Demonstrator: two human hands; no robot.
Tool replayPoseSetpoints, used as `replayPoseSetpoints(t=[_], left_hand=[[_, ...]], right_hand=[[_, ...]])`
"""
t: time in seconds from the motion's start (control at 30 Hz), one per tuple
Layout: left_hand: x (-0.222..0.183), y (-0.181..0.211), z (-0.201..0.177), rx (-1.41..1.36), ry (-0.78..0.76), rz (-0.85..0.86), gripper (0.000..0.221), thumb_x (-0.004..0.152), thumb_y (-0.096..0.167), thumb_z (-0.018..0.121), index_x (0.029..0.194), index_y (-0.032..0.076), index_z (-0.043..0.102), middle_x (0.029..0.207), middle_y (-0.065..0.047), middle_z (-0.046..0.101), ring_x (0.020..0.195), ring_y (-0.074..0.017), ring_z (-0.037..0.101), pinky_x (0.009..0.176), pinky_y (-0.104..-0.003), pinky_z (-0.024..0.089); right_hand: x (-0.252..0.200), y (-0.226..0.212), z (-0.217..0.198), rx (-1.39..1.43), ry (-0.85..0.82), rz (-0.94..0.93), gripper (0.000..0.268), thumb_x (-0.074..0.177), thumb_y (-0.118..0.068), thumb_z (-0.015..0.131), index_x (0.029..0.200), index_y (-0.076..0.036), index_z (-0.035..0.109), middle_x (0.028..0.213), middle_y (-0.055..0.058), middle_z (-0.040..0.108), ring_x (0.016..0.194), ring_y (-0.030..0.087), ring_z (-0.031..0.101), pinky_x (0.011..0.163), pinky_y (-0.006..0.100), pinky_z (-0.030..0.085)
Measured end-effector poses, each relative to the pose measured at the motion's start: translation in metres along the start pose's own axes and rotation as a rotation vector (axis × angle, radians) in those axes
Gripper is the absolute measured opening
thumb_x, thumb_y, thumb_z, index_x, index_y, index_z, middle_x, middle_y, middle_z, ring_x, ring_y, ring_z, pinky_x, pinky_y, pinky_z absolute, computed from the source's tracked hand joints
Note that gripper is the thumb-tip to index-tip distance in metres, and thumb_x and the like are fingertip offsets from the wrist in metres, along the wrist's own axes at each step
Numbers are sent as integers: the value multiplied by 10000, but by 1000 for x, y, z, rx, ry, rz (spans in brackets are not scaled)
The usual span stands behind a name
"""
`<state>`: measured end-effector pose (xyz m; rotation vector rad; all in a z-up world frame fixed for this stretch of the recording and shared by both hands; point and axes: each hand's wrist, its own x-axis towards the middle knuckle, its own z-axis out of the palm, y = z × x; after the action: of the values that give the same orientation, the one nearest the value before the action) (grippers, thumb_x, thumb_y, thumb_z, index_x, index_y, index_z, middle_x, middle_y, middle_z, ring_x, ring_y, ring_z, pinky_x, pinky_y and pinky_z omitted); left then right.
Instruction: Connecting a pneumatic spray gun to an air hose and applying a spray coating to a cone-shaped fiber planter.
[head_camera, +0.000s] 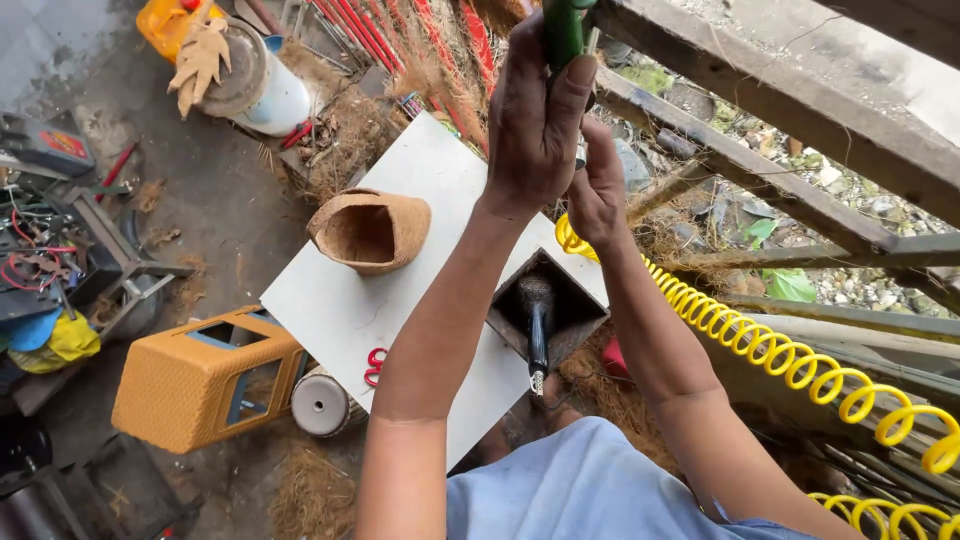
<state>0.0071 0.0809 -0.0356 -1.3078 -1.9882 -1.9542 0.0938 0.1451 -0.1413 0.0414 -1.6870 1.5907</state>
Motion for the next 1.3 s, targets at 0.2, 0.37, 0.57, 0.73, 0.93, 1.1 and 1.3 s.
replayPoseSetpoints(t=[0.2, 0.37, 0.57, 0.73, 0.93, 1.1, 1.3], left_hand=[[-2, 10, 3, -110, -56, -86, 366, 1146, 421, 472, 1441, 205, 495, 1397, 23, 605, 1042, -141, 691, 1000, -321, 582], [-5, 20, 11, -163, 7, -152, 378, 1134, 423, 482, 1437, 197, 497, 1315, 30, 632, 961, -106, 639, 904, -281, 574], [-6, 22, 13, -148, 20, -152, 348, 1142, 398, 480, 1424, 196, 506, 1359, 9, 647, 1066, -135, 688, 960, -294, 582], [4, 8, 9, -89, 15, -25, 284, 1143, 370, 475, 1367, 195, 477, 1199, -13, 614, 1039, -173, 640, 895, -318, 560], [4, -30, 10, 257, 127, 111, 317, 1096, 414, 523, 1321, 192, 494, 1162, -80, 629, 1059, -302, 633, 963, -417, 519], [8, -48, 16, 309, 187, 143, 406, 1109, 494, 535, 1442, 285, 437, 1252, -31, 663, 1141, -244, 653, 989, -394, 574], [-2, -50, 18, 276, 154, 76, 613, 1051, 555, 625, 1499, 225, 368, 1420, -100, 589, 1313, -265, 640, 1111, -413, 621]], right_hand=[[-5, 6, -5, -47, 102, -84, 318, 1134, -283, 476, 1348, -53, 522, 1223, 87, 592, 1083, 195, 544, 986, 355, 432], [-2, -9, 0, -18, 256, -54, 413, 1060, -431, 590, 1223, -55, 643, 1078, 48, 652, 954, 166, 576, 877, 340, 456], [-8, -10, -3, 13, 301, 88, 356, 970, -298, 536, 1128, -16, 685, 975, 53, 623, 863, 151, 546, 760, 315, 439], [-30, 5, -25, 23, 192, 189, 220, 1025, -205, 525, 1142, -65, 649, 913, 20, 538, 633, 78, 448, 511, 215, 384], [-125, -38, -79, -109, 214, 244, 284, 1082, -292, 527, 1235, -75, 626, 857, 5, 490, 569, 51, 375, 480, 213, 307], [-175, -108, -112, -193, 271, 310, 272, 1062, -133, 513, 1292, -126, 658, 983, -12, 623, 568, 13, 375, 469, 176, 285], [-230, -196, -115, -247, 614, 317, 336, 1047, -316, 567, 1263, -66, 627, 687, 24, 473, 504, 69, 346, 507, 196, 246]])
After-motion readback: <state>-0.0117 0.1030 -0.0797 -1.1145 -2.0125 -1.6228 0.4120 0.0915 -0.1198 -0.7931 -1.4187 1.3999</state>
